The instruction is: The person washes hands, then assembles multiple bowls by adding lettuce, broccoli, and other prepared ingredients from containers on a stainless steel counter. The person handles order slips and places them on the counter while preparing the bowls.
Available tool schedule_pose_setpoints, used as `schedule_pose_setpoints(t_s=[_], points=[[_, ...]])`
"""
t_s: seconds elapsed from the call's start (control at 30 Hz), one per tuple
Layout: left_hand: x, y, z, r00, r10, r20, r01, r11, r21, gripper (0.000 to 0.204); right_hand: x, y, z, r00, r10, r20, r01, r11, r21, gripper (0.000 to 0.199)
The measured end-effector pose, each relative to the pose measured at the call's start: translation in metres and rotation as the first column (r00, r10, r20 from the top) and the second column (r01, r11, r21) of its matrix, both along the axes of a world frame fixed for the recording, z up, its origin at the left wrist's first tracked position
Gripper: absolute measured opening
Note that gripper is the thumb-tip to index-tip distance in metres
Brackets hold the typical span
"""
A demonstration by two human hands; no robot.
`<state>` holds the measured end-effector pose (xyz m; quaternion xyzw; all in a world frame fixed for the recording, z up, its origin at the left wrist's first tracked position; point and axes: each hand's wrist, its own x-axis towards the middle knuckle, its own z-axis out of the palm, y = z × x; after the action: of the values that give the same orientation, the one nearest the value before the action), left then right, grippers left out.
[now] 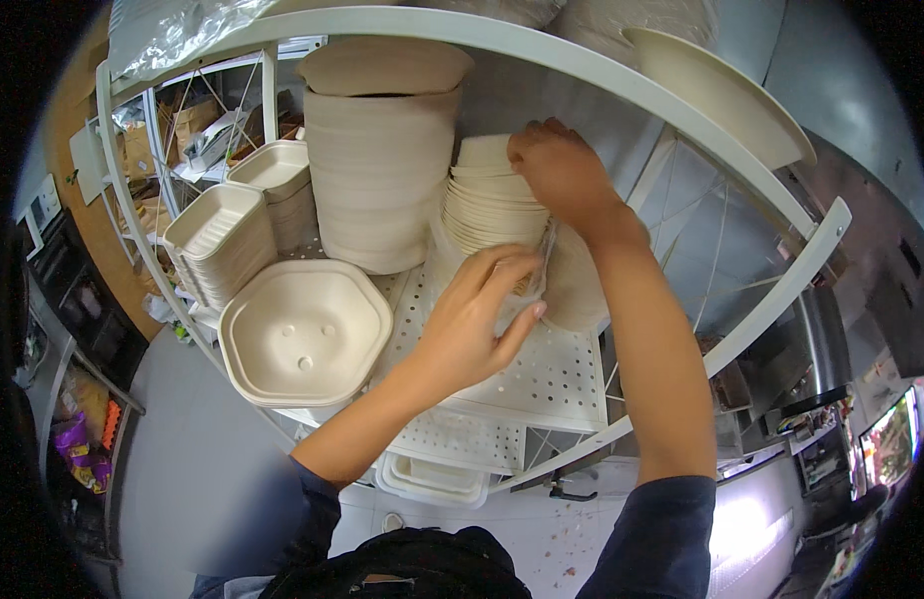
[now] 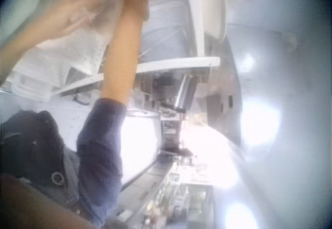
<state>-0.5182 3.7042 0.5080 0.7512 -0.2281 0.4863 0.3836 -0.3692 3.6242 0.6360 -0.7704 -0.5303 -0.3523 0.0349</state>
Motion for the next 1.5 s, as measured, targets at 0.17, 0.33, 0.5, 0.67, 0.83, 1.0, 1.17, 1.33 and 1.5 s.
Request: schedule_pose_setpoints(t_s=[0.17, 0.33, 0.5, 0.67, 0.83, 1.0, 1.17, 1.33, 1.5], points=[[0.056, 0.001, 0.017, 0.945, 0.321, 0.061, -0.313, 0.943, -0.112, 0.053, 0.020, 0.007, -0.002, 0.999, -0.012, -0.053, 0.022, 0.978, 0.206, 0.011], [0.078, -0.001, 0.011, 0.922, 0.385, -0.042, -0.387, 0.917, -0.091, 0.062, 0.040, 0.018, -0.021, 0.976, 0.217, -0.032, -0.186, 0.897, 0.401, 0.018], [0.076, -0.001, 0.004, 0.890, 0.450, -0.068, -0.451, 0.892, 0.003, 0.068, 0.046, 0.016, -0.020, 0.991, -0.095, 0.100, 0.046, 0.910, 0.411, 0.021], [0.067, -0.002, 0.010, 0.943, 0.328, -0.053, -0.332, 0.934, -0.130, 0.070, 0.012, 0.002, -0.017, 0.961, -0.173, 0.216, -0.053, 0.650, 0.758, 0.019], [-0.013, -0.020, -0.020, 0.951, 0.306, 0.049, -0.268, 0.890, -0.369, 0.076, -0.087, -0.043, -0.073, 0.910, -0.064, 0.410, -0.318, 0.528, 0.788, 0.026], [-0.087, -0.032, -0.071, 0.888, 0.405, 0.217, -0.375, 0.912, -0.168, 0.069, -0.187, -0.128, -0.137, 0.988, -0.064, 0.141, -0.078, 0.580, 0.811, 0.030], [-0.096, -0.115, -0.164, 0.975, -0.219, -0.029, 0.214, 0.968, -0.129, 0.068, -0.259, -0.244, -0.211, 0.888, -0.183, -0.422, 0.460, 0.376, 0.805, 0.022], [-0.136, -0.258, -0.255, 0.320, -0.872, -0.371, 0.726, 0.477, -0.496, 0.068, -0.373, -0.362, -0.315, 0.370, 0.047, -0.928, 0.929, -0.010, 0.370, 0.031], [-0.186, -0.416, -0.321, -0.485, -0.862, -0.147, 0.335, -0.028, -0.942, 0.068, -0.497, -0.487, -0.399, 0.393, 0.344, -0.853, 0.904, -0.316, 0.289, 0.030]])
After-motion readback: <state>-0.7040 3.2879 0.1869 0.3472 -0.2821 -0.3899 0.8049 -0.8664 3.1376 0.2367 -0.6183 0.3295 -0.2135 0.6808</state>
